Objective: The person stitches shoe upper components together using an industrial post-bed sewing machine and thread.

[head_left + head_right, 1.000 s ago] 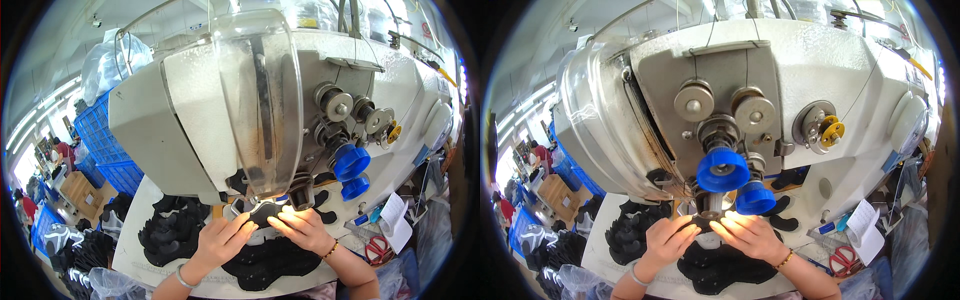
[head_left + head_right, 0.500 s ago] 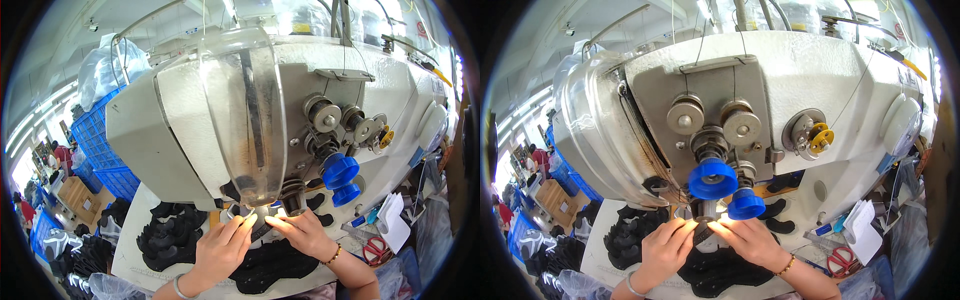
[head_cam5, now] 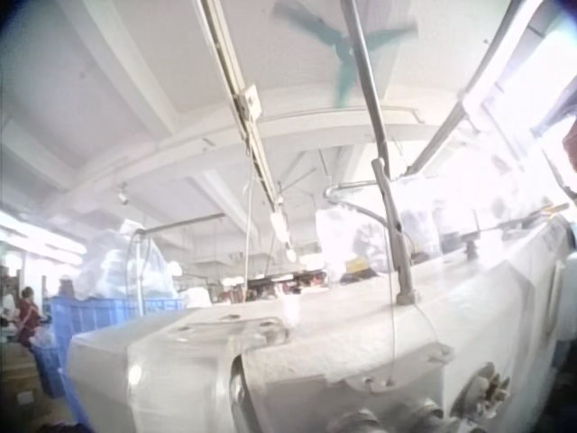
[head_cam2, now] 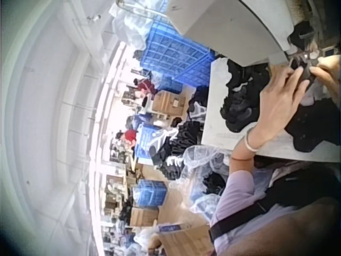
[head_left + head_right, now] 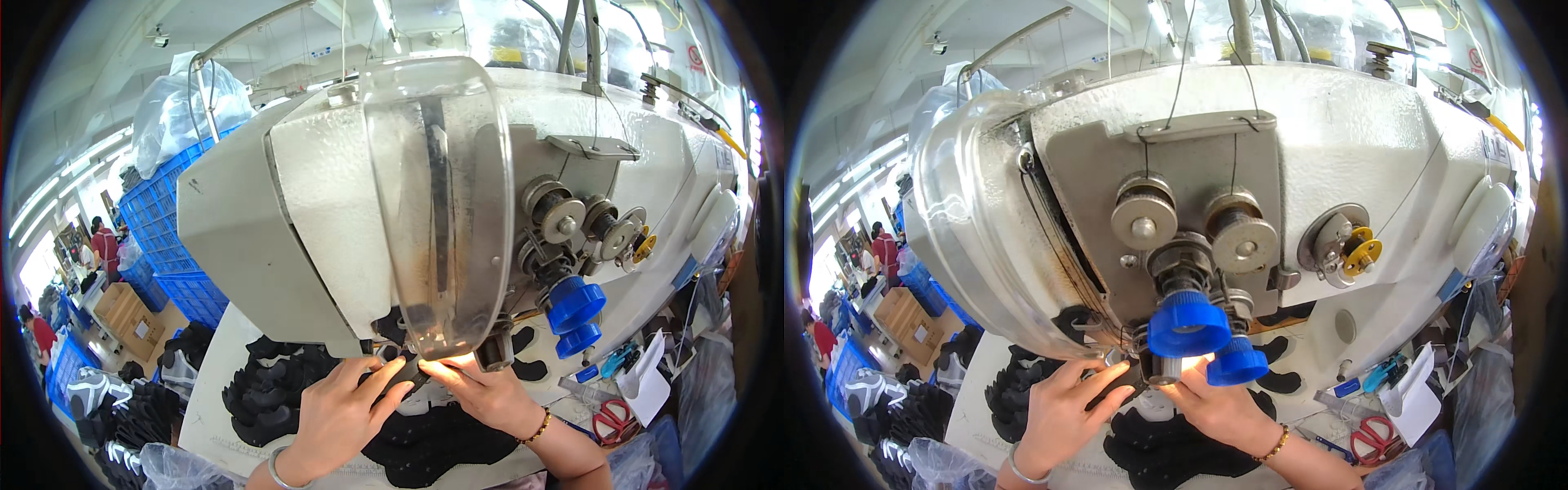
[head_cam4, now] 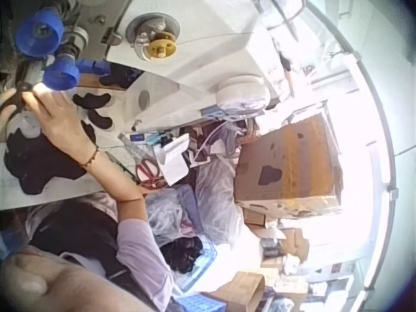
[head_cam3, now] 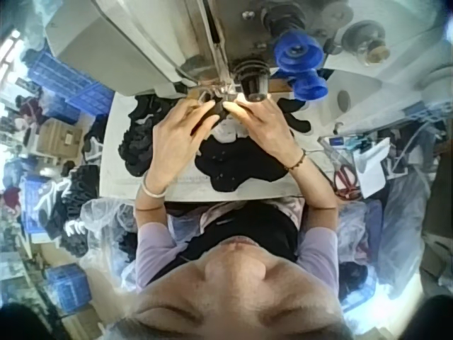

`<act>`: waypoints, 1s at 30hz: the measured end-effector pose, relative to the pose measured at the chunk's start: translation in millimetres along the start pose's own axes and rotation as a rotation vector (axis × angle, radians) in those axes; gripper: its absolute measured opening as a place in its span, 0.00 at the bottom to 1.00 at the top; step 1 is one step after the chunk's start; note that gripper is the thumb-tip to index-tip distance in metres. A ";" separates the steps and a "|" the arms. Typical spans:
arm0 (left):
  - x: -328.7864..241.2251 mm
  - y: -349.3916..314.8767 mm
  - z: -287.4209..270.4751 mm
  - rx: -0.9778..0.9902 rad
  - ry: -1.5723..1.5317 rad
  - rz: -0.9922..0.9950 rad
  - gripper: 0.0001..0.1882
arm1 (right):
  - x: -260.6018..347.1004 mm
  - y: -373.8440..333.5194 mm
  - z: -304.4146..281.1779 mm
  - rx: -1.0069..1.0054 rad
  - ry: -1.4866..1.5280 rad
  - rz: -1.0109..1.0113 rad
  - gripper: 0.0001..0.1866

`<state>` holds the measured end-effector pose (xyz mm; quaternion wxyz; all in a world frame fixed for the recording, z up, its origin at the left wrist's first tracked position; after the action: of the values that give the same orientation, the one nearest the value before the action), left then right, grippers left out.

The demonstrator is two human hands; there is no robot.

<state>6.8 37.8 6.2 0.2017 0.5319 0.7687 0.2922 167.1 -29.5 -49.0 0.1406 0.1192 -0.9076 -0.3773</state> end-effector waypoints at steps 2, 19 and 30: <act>0.3 1.7 0.4 -0.011 -0.008 0.010 0.14 | -1.6 0.1 1.4 0.062 -0.033 0.033 0.27; 8.8 -5.5 11.1 -0.056 -0.041 0.034 0.16 | -1.7 -8.2 6.2 -0.068 -0.238 -0.033 0.26; 17.4 -9.9 12.4 -0.032 -0.074 0.056 0.17 | 7.3 -3.7 0.4 -0.029 -0.191 -0.005 0.29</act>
<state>1.4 54.5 -9.5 0.2305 0.5603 0.7408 0.2900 160.6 -34.1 -50.7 0.0543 0.0827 -0.9109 -0.4005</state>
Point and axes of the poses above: each hand's wrist, its own y-axis towards the middle knuckle, its own z-axis out of the palm, x = y × z, the point moved 4 cm from there along y, towards the middle knuckle, and after that the axes turned 6 degrees about z, right-handed, at the moved point
